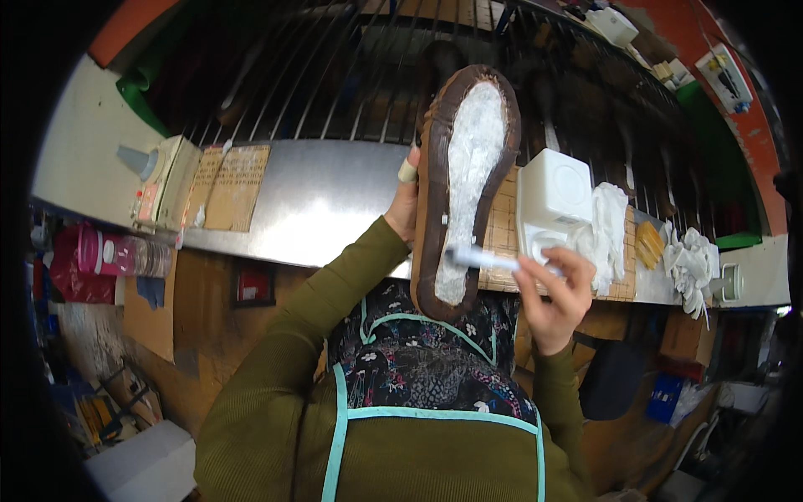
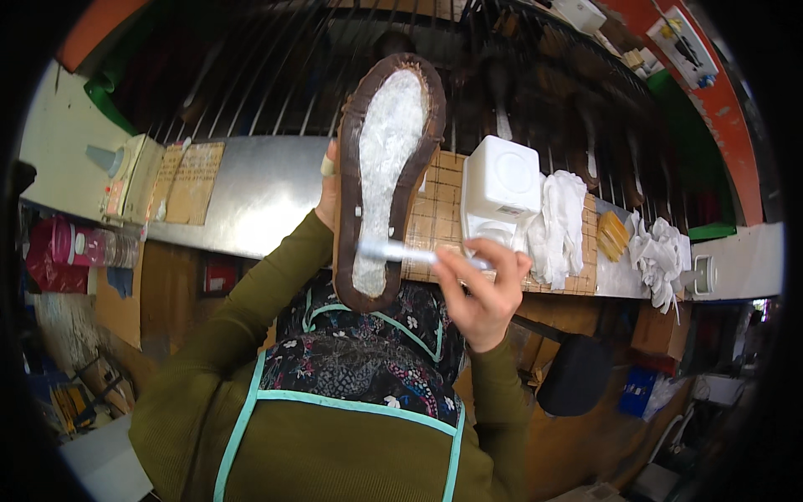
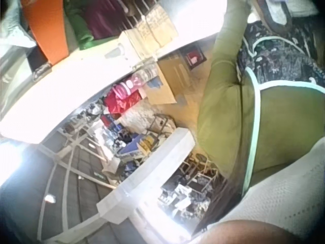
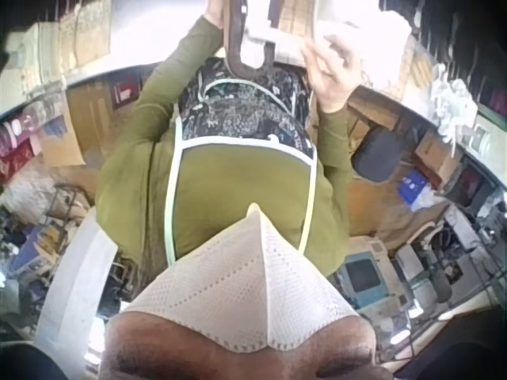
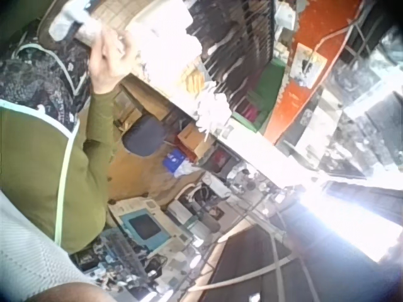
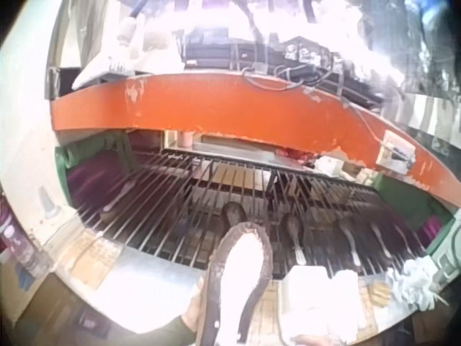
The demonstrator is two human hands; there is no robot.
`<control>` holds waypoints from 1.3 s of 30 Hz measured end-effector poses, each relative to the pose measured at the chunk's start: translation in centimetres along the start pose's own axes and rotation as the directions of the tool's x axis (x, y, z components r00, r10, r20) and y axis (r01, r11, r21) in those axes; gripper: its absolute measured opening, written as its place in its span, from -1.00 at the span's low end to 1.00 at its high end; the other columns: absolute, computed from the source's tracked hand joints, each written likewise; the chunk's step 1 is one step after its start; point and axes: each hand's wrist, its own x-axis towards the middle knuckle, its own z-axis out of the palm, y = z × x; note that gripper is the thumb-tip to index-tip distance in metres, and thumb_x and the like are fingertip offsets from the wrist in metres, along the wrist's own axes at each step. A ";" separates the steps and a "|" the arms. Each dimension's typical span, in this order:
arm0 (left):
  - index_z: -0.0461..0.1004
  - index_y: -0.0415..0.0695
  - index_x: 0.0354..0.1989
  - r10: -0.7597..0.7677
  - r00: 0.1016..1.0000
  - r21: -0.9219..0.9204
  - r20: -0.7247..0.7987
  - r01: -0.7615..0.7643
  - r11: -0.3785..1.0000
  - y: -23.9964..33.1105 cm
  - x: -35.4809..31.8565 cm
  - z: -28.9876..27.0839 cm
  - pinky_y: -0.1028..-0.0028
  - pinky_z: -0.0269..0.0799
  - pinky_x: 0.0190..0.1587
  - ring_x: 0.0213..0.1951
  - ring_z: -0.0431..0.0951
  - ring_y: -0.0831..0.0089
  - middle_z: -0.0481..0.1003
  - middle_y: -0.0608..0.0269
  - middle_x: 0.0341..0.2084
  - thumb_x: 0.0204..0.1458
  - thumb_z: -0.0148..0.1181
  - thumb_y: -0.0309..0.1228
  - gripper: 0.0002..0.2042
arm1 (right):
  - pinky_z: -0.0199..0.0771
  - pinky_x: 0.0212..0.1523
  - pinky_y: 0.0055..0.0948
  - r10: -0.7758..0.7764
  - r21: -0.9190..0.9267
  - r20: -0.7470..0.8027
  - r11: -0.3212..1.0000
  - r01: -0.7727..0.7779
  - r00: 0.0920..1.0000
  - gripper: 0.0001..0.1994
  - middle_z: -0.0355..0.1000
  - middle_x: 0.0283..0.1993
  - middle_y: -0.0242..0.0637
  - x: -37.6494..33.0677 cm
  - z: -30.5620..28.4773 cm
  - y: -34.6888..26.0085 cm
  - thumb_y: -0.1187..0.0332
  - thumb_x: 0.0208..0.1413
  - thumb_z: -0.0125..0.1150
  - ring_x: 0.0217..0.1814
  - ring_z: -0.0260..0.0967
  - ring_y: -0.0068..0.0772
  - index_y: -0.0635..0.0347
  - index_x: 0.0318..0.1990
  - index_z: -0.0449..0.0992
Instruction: The person applies a white adhesive to the sole of a brown shoe using a small brush. They repeatedly dip the brush into a container and spread the glue along the sole's edge and surface, rotating the shoe to cover different areas.
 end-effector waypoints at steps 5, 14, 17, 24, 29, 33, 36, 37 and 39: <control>0.11 -0.18 0.30 0.024 0.996 0.090 0.088 -0.032 0.995 -0.1 -0.6 0.4 0.25 0.30 0.21 0.14 0.38 0.22 0.32 0.01 0.15 -0.10 -0.02 0.40 -0.04 | 0.06 -0.24 -0.48 0.219 0.102 -0.102 0.973 -0.209 0.970 -0.83 0.41 -0.26 -0.42 5.2 1.9 0.8 0.37 -0.12 0.42 -0.49 0.19 -0.56 0.07 -0.30 0.67; 0.15 -0.18 0.28 0.044 0.993 0.005 0.111 -0.045 0.999 0.7 -1.2 -1.6 0.27 0.40 0.14 0.08 0.45 0.24 0.35 0.02 0.13 -0.22 0.23 0.32 -0.01 | 0.17 -0.58 -0.55 0.216 0.172 -0.276 0.970 -0.173 0.937 -0.89 0.42 -0.32 -0.34 11.5 2.6 2.7 0.37 -0.09 0.41 -0.63 0.19 -0.60 0.14 -0.38 0.66; 0.13 -0.15 0.30 0.108 0.993 0.004 0.046 -0.109 0.994 1.0 -1.0 -2.0 0.27 0.39 0.16 0.10 0.43 0.26 0.34 0.05 0.15 -0.21 0.21 0.33 0.00 | 0.11 -0.30 -0.45 0.067 -0.068 -0.357 0.993 -0.097 0.932 -0.82 0.43 -0.28 -0.38 11.1 3.6 1.4 0.35 -0.15 0.44 -0.47 0.26 -0.58 0.01 -0.31 0.67; 0.07 -0.09 0.34 0.142 0.990 0.005 -0.016 -0.142 0.990 2.6 -1.5 -4.5 0.25 0.24 0.26 0.19 0.32 0.25 0.24 0.06 0.22 -0.13 0.07 0.37 -0.03 | 0.00 -0.18 -0.40 -0.107 -0.142 -0.168 0.986 0.083 0.980 -0.77 0.42 -0.23 -0.40 5.9 6.4 0.3 0.42 -0.22 0.46 -0.35 0.33 -0.57 0.01 -0.30 0.67; 0.21 -0.11 0.26 0.185 0.957 -0.103 -0.224 -0.212 0.972 4.6 -1.5 -6.5 0.32 0.38 0.14 0.07 0.44 0.29 0.37 0.14 0.12 0.11 -0.12 0.23 -0.28 | 0.23 -0.32 -0.56 0.344 0.703 0.343 0.523 -0.482 0.874 -0.85 0.41 -0.26 -0.36 3.7 6.9 1.4 0.48 -0.03 0.34 -0.35 0.31 -0.61 0.24 -0.26 0.60; 0.36 -0.13 0.10 0.177 0.949 -0.301 -0.263 -0.255 0.919 8.1 0.3 -7.0 0.41 0.51 -0.08 -0.14 0.53 0.36 0.50 0.20 -0.10 0.17 -0.07 0.10 -0.44 | 0.25 -0.38 -0.61 0.528 0.763 0.454 0.185 -0.620 0.717 -0.85 0.42 -0.35 -0.39 0.8 8.0 3.4 0.47 0.10 0.23 -0.42 0.27 -0.62 0.33 -0.19 0.52; 0.42 -0.11 -0.05 0.161 0.917 -0.216 -0.364 -0.252 0.944 10.5 2.9 -12.1 0.34 0.47 -0.24 -0.27 0.52 0.32 0.50 0.21 -0.23 0.09 0.00 0.15 -0.46 | 0.25 -0.38 -0.64 0.564 0.770 0.463 0.126 -0.626 0.683 -0.84 0.44 -0.42 -0.42 0.0 8.4 3.8 0.47 0.08 0.26 -0.43 0.27 -0.65 0.30 -0.18 0.54; 0.42 -0.09 -0.09 0.174 0.875 -0.204 -0.452 -0.292 0.934 11.4 3.7 -14.3 0.32 0.42 -0.27 -0.29 0.50 0.30 0.49 0.21 -0.26 0.09 0.00 0.10 -0.51 | 0.25 -0.39 -0.63 0.569 0.769 0.469 0.114 -0.630 0.675 -0.83 0.44 -0.42 -0.42 -0.2 8.5 3.9 0.46 0.08 0.26 -0.44 0.27 -0.64 0.31 -0.18 0.54; 0.42 -0.07 -0.14 0.277 0.826 -0.119 -0.491 -0.378 0.918 12.7 5.1 -22.1 0.28 0.35 -0.31 -0.32 0.46 0.27 0.47 0.20 -0.28 0.10 -0.02 0.00 -0.61 | 0.25 -0.39 -0.63 0.547 0.771 0.485 0.101 -0.629 0.683 -0.83 0.44 -0.43 -0.42 0.0 8.8 3.6 0.46 0.08 0.26 -0.44 0.27 -0.64 0.31 -0.18 0.54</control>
